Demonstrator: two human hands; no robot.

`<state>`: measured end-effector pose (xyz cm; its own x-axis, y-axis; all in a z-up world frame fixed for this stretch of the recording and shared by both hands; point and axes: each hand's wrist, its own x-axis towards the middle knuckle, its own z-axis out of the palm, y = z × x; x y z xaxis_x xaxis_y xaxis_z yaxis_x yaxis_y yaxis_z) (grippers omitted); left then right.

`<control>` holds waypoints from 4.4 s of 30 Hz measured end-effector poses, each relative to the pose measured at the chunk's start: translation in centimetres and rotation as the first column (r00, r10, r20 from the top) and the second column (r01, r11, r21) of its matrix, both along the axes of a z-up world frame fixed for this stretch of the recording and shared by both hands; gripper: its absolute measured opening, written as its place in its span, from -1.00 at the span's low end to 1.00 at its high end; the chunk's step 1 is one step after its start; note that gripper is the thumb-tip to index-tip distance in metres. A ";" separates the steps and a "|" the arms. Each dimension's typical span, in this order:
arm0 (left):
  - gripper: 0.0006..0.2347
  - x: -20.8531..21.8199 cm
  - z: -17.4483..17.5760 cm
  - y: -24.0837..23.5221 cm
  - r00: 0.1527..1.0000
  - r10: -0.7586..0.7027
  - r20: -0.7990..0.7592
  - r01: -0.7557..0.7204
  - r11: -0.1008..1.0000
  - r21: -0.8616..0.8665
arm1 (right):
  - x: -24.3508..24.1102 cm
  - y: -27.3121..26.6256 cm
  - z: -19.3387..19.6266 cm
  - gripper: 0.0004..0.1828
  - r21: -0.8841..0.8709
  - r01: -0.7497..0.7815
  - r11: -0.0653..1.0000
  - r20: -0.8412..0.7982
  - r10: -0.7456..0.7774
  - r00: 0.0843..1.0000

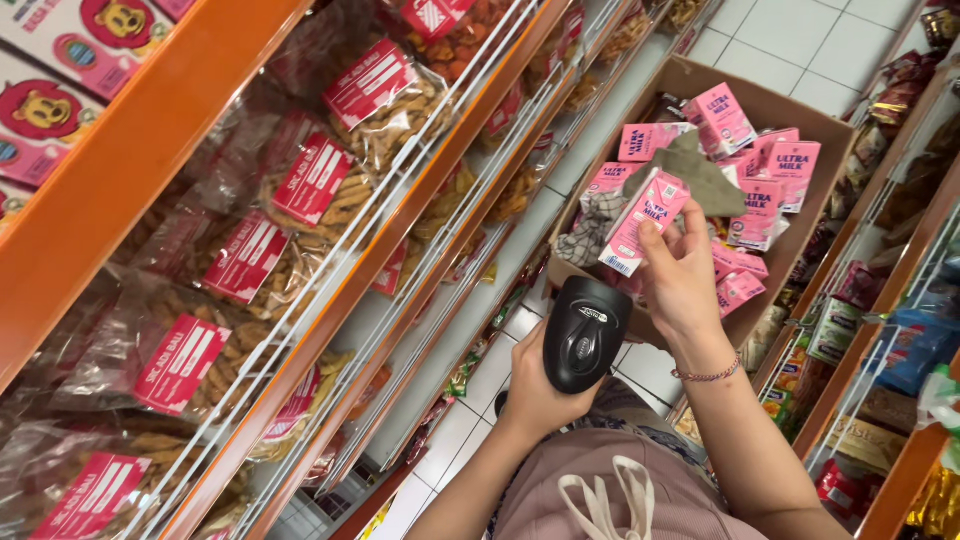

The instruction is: The person wipes the edges of orange store shelves with a cloth. They then pick up pink milk cartons from a cardboard box, scan them with a handheld barcode scanner, and place them onto the shelf.

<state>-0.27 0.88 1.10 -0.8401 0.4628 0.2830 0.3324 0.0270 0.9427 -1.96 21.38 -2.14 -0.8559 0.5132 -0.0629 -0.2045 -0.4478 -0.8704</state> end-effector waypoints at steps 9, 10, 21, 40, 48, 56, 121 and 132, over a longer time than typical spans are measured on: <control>-0.65 -0.4 1.0 0.8 0.998 -0.045 -0.046 0.046 0.999 0.017 | -0.4 0.9 0.1 -0.46 0.011 -0.030 0.999 -0.032 0.030 0.999; -0.66 -0.2 0.8 0.7 0.999 -0.033 -0.042 0.034 0.999 0.021 | -0.5 0.7 0.3 -0.46 0.022 -0.033 0.999 -0.025 0.034 0.999; -0.66 -1.2 2.8 -7.1 0.982 -0.038 0.186 0.024 0.997 0.079 | -1.6 -6.1 1.7 -0.56 -0.025 -0.300 0.954 -0.161 0.292 0.943; -0.33 0.6 18.2 -24.8 0.855 0.337 -0.393 -0.357 0.934 0.025 | -5.7 -26.2 18.4 -0.24 0.446 -0.398 0.801 -0.422 0.581 0.696; -0.44 -1.9 22.7 -28.1 0.678 0.409 -0.611 -0.540 0.841 -0.036 | -9.7 -31.0 23.8 -0.61 0.608 -0.065 0.792 -0.598 0.510 0.619; -0.42 -3.2 24.5 -29.4 0.679 0.502 -0.535 -0.580 0.814 0.028 | -11.5 -32.7 25.7 -0.63 0.764 0.329 0.555 -0.601 0.427 0.676; -0.67 -6.0 14.8 -17.0 0.920 0.235 -0.315 -0.235 0.971 0.038 | -8.1 -17.4 18.2 -0.63 0.906 0.413 0.093 -0.423 0.238 0.874; -0.70 -9.4 5.5 1.9 0.993 -0.114 0.027 0.112 0.992 0.056 | -0.5 1.8 8.1 -0.73 0.970 0.182 0.163 -0.128 -0.295 0.947</control>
<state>-9.69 2.77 6.63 -0.7919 0.5399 0.2853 0.3018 -0.0602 0.9515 -2.41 23.17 5.92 -0.7007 0.3953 0.5939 -0.0444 0.8067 -0.5893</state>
